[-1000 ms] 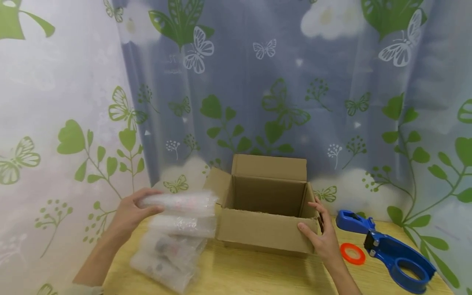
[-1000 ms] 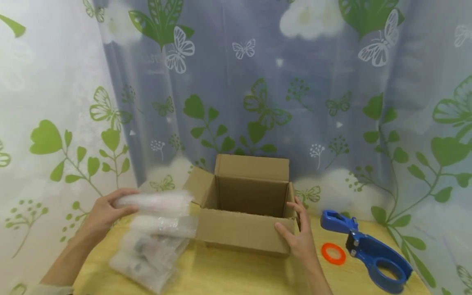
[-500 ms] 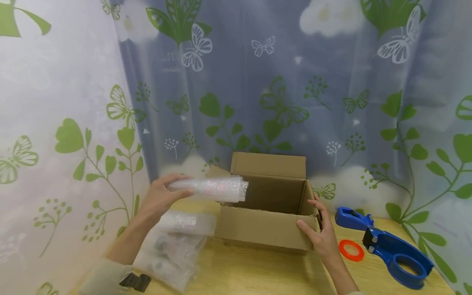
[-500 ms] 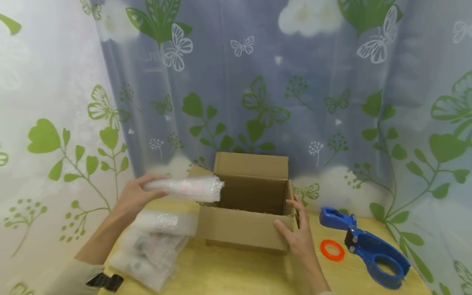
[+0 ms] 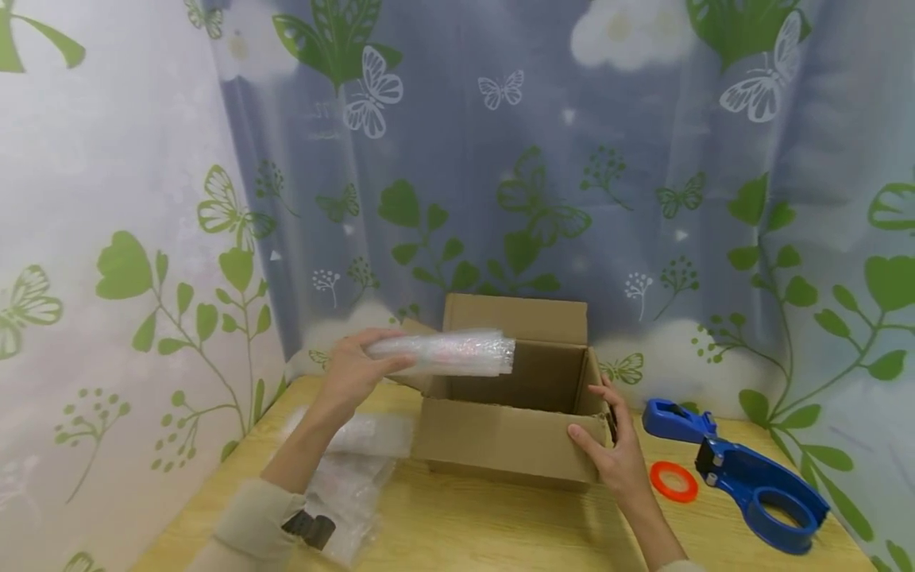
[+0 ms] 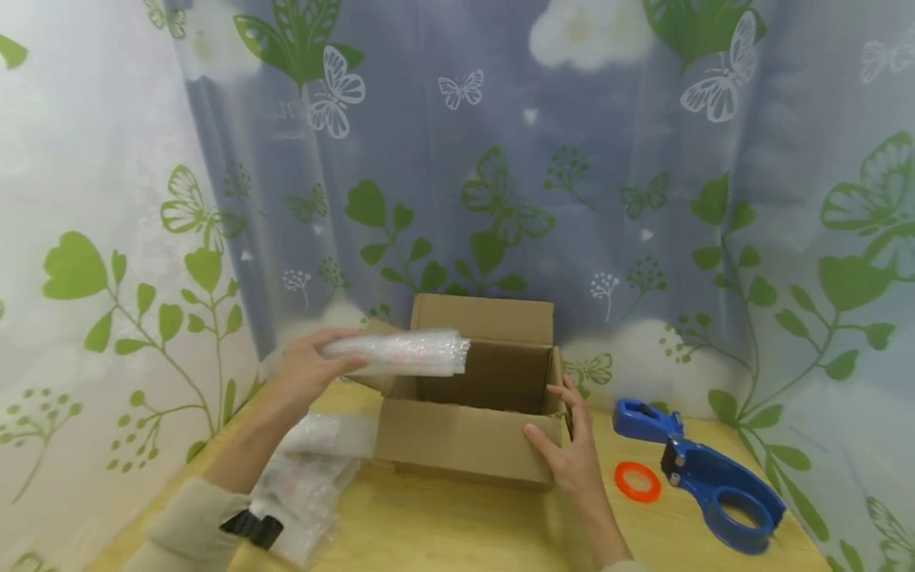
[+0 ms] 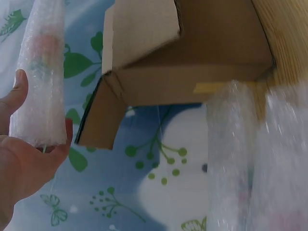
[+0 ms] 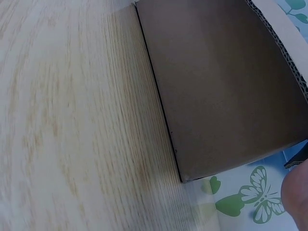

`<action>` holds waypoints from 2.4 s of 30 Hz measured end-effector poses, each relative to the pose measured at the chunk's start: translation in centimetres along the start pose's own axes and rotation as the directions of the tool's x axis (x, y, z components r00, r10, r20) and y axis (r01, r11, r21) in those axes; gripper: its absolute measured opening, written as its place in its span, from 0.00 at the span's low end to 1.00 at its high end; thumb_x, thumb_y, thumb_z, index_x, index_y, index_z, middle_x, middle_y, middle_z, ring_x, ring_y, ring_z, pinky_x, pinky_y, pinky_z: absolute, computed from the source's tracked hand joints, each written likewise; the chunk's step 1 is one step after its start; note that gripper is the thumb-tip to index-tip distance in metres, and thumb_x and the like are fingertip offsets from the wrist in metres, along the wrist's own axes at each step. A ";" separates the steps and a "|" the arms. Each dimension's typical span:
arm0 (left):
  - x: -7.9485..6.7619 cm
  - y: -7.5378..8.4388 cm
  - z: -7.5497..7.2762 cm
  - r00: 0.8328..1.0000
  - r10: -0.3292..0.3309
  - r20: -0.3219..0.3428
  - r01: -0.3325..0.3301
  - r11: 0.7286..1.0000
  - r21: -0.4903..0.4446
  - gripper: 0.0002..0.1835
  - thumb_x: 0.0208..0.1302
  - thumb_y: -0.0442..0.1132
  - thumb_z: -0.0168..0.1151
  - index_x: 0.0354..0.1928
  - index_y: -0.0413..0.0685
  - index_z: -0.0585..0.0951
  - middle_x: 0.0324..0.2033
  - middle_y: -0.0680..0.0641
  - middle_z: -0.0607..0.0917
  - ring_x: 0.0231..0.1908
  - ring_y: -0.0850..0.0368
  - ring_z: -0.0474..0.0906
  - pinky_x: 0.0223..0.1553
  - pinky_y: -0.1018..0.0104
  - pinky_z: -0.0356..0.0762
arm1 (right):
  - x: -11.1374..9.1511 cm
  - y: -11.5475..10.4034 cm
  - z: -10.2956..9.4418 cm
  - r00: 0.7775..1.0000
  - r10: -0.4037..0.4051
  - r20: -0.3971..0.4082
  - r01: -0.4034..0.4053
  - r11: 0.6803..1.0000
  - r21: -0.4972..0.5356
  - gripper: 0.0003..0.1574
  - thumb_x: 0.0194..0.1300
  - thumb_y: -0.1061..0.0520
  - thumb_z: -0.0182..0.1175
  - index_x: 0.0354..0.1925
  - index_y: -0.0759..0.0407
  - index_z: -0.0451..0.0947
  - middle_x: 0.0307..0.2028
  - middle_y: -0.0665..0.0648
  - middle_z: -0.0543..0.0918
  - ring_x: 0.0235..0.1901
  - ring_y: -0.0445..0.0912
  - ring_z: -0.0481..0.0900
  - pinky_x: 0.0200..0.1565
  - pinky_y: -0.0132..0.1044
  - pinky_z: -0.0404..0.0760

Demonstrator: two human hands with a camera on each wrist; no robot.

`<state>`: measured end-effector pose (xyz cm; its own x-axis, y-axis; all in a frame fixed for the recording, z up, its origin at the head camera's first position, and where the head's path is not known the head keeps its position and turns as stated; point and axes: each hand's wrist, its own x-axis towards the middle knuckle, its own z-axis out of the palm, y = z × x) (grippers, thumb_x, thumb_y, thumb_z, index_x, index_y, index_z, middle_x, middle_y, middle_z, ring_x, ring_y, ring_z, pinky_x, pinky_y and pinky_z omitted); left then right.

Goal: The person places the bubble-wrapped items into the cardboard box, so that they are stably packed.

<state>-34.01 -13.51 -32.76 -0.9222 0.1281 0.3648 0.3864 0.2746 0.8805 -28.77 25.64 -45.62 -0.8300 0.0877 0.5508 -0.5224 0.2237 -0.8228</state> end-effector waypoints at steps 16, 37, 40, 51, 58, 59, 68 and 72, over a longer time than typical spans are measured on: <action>1.8 0.0 7.7 0.998 0.040 0.039 -0.039 0.999 -0.025 0.23 0.55 0.43 0.81 0.54 0.48 0.89 0.58 0.45 0.86 0.65 0.44 0.77 0.70 0.44 0.70 | 0.0 0.3 0.2 1.000 0.013 0.007 -0.013 1.000 0.004 0.39 0.68 0.66 0.67 0.73 0.58 0.64 0.83 0.53 0.48 0.82 0.61 0.38 0.74 0.73 0.40; 2.2 -0.9 11.7 0.993 -0.073 0.096 0.052 0.977 0.208 0.17 0.55 0.42 0.82 0.46 0.44 0.90 0.49 0.42 0.89 0.48 0.47 0.84 0.47 0.56 0.86 | -0.1 0.4 0.5 1.000 0.013 -0.004 -0.013 1.000 0.013 0.40 0.68 0.66 0.67 0.73 0.58 0.63 0.83 0.51 0.49 0.82 0.59 0.39 0.75 0.72 0.41; 2.2 -0.7 11.8 0.990 -0.093 0.109 0.066 0.971 0.231 0.17 0.55 0.44 0.82 0.45 0.47 0.90 0.48 0.44 0.90 0.46 0.48 0.84 0.48 0.56 0.86 | -0.1 0.2 0.4 1.000 0.017 -0.011 -0.017 1.000 0.009 0.39 0.69 0.65 0.67 0.73 0.58 0.64 0.82 0.51 0.49 0.82 0.59 0.40 0.74 0.73 0.41; 2.6 -0.3 11.3 0.955 -0.163 0.249 0.092 0.957 0.274 0.16 0.60 0.45 0.78 0.46 0.45 0.89 0.53 0.42 0.87 0.53 0.43 0.81 0.56 0.44 0.82 | 0.0 0.0 0.2 1.000 0.010 -0.013 -0.010 1.000 0.017 0.39 0.69 0.67 0.66 0.73 0.61 0.63 0.82 0.51 0.50 0.82 0.59 0.40 0.74 0.74 0.40; 2.9 -0.6 10.7 0.894 -0.200 0.400 0.091 0.957 0.274 0.12 0.69 0.43 0.71 0.47 0.43 0.89 0.55 0.42 0.87 0.62 0.36 0.78 0.65 0.35 0.73 | -0.1 -0.1 0.2 1.000 0.017 -0.010 -0.016 1.000 0.016 0.39 0.69 0.66 0.66 0.73 0.59 0.63 0.82 0.50 0.49 0.82 0.59 0.39 0.73 0.75 0.40; 2.9 -0.6 10.7 0.887 -0.204 0.414 0.092 0.957 0.274 0.12 0.69 0.43 0.70 0.47 0.43 0.89 0.55 0.42 0.87 0.62 0.36 0.78 0.65 0.35 0.73 | -0.2 0.0 0.2 1.000 0.016 -0.008 -0.016 1.000 0.017 0.39 0.69 0.66 0.66 0.73 0.59 0.63 0.82 0.50 0.49 0.82 0.59 0.39 0.73 0.76 0.40; 3.0 -0.8 10.5 0.865 -0.206 0.458 0.107 0.967 0.232 0.10 0.73 0.36 0.64 0.50 0.39 0.87 0.53 0.42 0.86 0.58 0.40 0.79 0.65 0.39 0.74 | -0.1 0.3 0.2 1.000 0.020 -0.010 -0.020 1.000 0.013 0.39 0.69 0.66 0.65 0.73 0.62 0.62 0.82 0.50 0.50 0.82 0.59 0.39 0.74 0.74 0.40; 3.2 -0.8 10.6 0.880 -0.188 0.436 0.110 0.974 0.196 0.13 0.72 0.37 0.65 0.54 0.40 0.86 0.57 0.41 0.84 0.63 0.37 0.74 0.67 0.33 0.69 | 0.0 0.1 0.1 1.000 0.027 -0.007 -0.027 1.000 0.006 0.39 0.70 0.65 0.66 0.74 0.60 0.63 0.82 0.50 0.49 0.82 0.58 0.39 0.74 0.73 0.40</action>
<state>-37.16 -3.26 -35.52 -0.8788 0.4766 0.0240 0.2771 0.4686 0.8388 -28.89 25.59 -45.72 -0.8426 0.1001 0.5292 -0.5009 0.2153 -0.8383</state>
